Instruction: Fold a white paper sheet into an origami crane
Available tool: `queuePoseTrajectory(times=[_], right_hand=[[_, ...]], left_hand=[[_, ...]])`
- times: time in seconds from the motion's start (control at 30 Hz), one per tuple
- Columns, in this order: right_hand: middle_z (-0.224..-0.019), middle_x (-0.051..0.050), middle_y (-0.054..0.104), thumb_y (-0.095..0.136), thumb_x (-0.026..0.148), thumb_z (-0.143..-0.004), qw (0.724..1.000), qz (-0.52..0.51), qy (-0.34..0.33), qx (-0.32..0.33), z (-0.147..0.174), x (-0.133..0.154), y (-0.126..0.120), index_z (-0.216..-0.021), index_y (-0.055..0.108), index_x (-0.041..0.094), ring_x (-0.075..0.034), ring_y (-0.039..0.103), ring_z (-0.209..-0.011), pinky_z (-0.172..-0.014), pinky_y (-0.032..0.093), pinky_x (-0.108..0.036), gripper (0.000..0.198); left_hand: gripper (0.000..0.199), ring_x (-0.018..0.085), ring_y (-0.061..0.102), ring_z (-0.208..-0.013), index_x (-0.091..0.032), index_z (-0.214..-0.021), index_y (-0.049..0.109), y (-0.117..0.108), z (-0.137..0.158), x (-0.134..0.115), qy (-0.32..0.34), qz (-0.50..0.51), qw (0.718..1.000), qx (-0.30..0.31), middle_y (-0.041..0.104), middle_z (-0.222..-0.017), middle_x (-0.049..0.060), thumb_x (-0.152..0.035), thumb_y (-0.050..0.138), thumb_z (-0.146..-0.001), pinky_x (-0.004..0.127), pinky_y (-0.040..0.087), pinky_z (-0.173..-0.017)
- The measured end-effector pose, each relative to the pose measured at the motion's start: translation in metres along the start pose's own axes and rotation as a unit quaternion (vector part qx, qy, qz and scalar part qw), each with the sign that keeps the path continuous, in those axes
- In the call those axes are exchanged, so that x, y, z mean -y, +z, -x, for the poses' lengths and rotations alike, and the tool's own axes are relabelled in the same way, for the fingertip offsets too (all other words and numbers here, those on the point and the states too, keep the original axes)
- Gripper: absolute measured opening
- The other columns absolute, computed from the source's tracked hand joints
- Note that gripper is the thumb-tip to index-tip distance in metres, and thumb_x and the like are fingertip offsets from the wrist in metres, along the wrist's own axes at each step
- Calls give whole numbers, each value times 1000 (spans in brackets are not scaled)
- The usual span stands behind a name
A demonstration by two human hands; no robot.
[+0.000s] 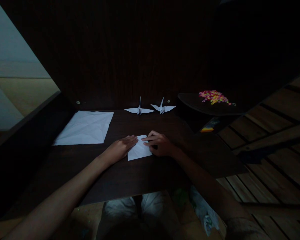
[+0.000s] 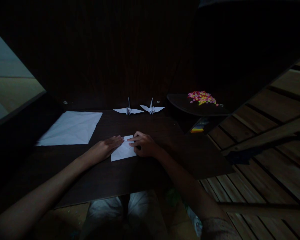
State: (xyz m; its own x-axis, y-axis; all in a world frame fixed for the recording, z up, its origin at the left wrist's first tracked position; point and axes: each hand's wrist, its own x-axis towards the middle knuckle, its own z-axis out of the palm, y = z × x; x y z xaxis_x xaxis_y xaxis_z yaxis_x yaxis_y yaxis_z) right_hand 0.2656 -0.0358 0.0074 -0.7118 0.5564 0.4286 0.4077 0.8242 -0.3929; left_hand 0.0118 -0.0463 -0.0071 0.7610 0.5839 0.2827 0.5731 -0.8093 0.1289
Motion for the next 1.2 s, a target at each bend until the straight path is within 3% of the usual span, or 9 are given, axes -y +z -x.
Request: queuePoseTrajectory(times=[0.23, 0.43, 0.63, 0.73, 0.87, 1.0, 1.1, 1.2], right_hand=[[-103, -3, 73, 61, 27, -84, 1000, 22, 17, -12, -4, 3, 3, -80, 76, 24, -22, 57, -88, -70, 50, -36, 15], [-108, -6, 71, 63, 28, -85, 1000, -13, 8, -21, -3, -2, 8, -112, 69, 24, -21, 56, -91, -77, 51, -37, 28], [-107, -5, 72, 60, 25, -86, 997, 32, 33, -64, -3, -11, 10, -103, 72, 24, -23, 56, -89, -79, 48, -43, 21], [-105, -6, 72, 59, 21, -86, 997, 2, 31, -77, -4, -10, 7, -101, 72, 24, -22, 58, -88, -79, 49, -43, 21], [-113, -10, 69, 72, 33, -76, 997, -76, 4, -18, -2, -3, -1, -115, 66, 21, -23, 60, -99, -85, 50, -42, 42], [-127, -12, 61, 84, 45, -57, 995, -76, 26, 50, 2, -5, -6, -119, 63, 21, -27, 54, -119, -101, 41, -47, 70], [-128, -11, 60, 82, 38, -62, 993, -93, 44, 61, 2, -10, -6, -114, 67, 23, -25, 54, -122, -104, 39, -45, 56], [-123, -9, 64, 77, 32, -69, 989, -129, 44, 64, 1, -13, -7, -104, 71, 24, -24, 55, -121, -104, 40, -44, 36]], left_hand=[[37, 20, 48, -128, -16, -130, 50, -8, 0, -5, -4, 4, 1000, 19, 55, -135, 11, -18, 41, -94, 39, 40, -108], [37, 21, 44, -131, -17, -130, 50, -15, 1, -8, 4, 15, 1000, 7, 44, -144, 10, -20, 41, -94, 38, 41, -108], [34, 24, 56, -118, -17, -124, 57, -20, -1, -13, 9, 11, 1000, -5, 58, -130, 12, -27, 40, -96, 43, 46, -101], [32, 25, 56, -112, -17, -117, 61, -24, -3, -20, -1, 11, 1000, -8, 59, -129, 12, -32, 43, -94, 45, 46, -99], [31, 25, 55, -107, -14, -111, 62, -28, -3, -27, -24, 35, 999, 1, 60, -119, 12, -31, 42, -94, 43, 46, -96], [30, 23, 55, -98, -14, -100, 65, -29, -3, -26, -54, 65, 996, 3, 61, -101, 11, -28, 39, -95, 40, 47, -92], [29, 21, 56, -93, -16, -94, 66, -29, -3, -22, -52, 94, 994, -1, 62, -96, 9, -25, 38, -94, 38, 47, -89], [25, 22, 55, -100, -17, -96, 65, -29, -1, -18, -42, 114, 993, -9, 62, -107, 9, -22, 40, -92, 41, 45, -93]])
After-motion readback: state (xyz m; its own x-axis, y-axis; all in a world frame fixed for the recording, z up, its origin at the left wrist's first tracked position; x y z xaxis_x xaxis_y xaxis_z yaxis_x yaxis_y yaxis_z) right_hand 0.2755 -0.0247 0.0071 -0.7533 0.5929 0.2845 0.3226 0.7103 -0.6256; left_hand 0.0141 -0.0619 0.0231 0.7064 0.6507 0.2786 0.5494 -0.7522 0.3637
